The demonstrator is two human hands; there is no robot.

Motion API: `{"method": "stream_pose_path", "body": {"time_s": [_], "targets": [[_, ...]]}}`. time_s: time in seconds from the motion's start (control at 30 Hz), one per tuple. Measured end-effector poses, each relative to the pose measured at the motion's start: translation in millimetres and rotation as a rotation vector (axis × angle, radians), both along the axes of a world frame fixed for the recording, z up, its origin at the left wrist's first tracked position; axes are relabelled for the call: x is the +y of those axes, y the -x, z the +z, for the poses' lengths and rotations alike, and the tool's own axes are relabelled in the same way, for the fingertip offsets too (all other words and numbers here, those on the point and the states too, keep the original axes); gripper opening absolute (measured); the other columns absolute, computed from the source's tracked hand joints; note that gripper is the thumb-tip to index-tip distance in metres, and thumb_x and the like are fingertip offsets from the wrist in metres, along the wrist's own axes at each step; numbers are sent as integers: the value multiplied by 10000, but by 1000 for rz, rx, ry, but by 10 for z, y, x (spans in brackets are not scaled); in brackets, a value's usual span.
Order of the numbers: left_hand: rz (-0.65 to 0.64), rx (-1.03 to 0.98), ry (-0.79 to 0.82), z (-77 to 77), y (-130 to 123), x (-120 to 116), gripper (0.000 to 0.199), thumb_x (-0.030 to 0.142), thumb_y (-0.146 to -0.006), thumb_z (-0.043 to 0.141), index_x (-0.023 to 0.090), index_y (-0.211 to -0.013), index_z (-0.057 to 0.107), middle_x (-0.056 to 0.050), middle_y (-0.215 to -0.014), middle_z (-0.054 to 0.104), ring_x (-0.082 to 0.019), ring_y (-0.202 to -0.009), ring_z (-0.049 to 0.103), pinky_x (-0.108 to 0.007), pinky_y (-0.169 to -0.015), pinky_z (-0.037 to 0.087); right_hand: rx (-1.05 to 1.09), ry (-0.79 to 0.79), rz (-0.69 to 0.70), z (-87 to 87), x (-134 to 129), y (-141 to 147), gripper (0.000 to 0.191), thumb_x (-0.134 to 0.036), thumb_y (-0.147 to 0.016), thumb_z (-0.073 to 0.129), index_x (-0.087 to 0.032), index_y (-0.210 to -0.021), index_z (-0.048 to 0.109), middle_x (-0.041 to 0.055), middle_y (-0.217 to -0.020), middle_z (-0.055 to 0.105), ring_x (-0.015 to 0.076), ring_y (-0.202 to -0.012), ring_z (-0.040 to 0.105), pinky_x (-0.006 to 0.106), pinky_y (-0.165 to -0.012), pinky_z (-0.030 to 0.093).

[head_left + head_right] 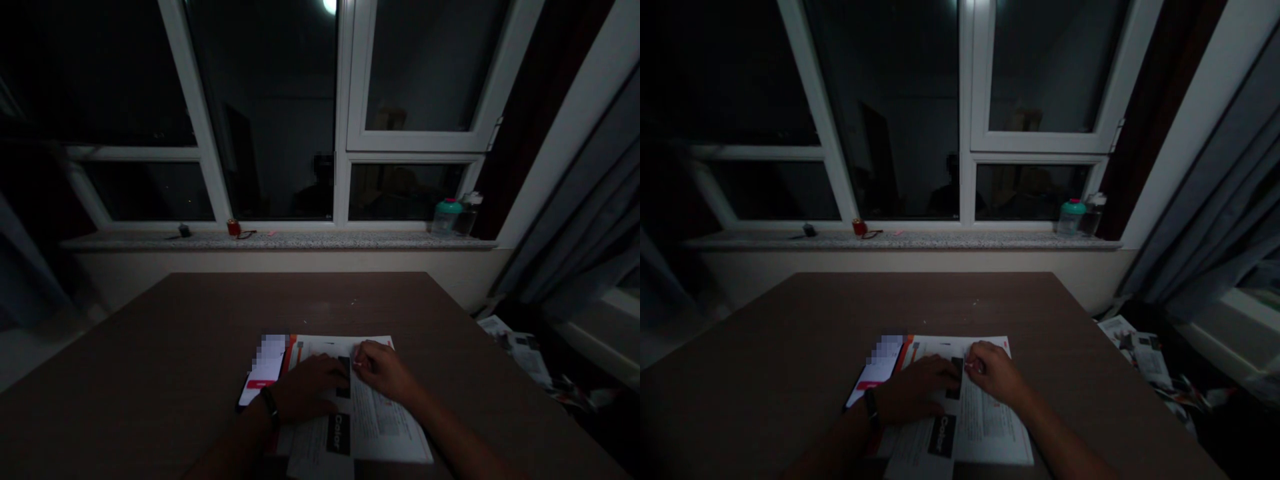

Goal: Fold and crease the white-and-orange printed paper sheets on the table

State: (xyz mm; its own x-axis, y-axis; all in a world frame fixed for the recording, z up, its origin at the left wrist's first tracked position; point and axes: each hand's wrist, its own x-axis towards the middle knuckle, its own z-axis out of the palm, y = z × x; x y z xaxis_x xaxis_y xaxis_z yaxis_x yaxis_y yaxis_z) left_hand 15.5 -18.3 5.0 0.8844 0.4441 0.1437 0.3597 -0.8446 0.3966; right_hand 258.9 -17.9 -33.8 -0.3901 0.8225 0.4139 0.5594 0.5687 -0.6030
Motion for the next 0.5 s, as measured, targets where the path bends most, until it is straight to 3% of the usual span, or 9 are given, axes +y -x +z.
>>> {"method": "stream_pose_path", "body": {"time_s": [0.5], "targets": [[15,24,2,-2,-7,16,453,330,-794,771,283,-1210,597,-49,-1273,557,-272,-1139,515,-403,-977,390,-18,-118,241,94,-37,36,170,-43,-741,534,-212,-742,507,7,-757,570,157,-739,543,243,-662,391]]}}
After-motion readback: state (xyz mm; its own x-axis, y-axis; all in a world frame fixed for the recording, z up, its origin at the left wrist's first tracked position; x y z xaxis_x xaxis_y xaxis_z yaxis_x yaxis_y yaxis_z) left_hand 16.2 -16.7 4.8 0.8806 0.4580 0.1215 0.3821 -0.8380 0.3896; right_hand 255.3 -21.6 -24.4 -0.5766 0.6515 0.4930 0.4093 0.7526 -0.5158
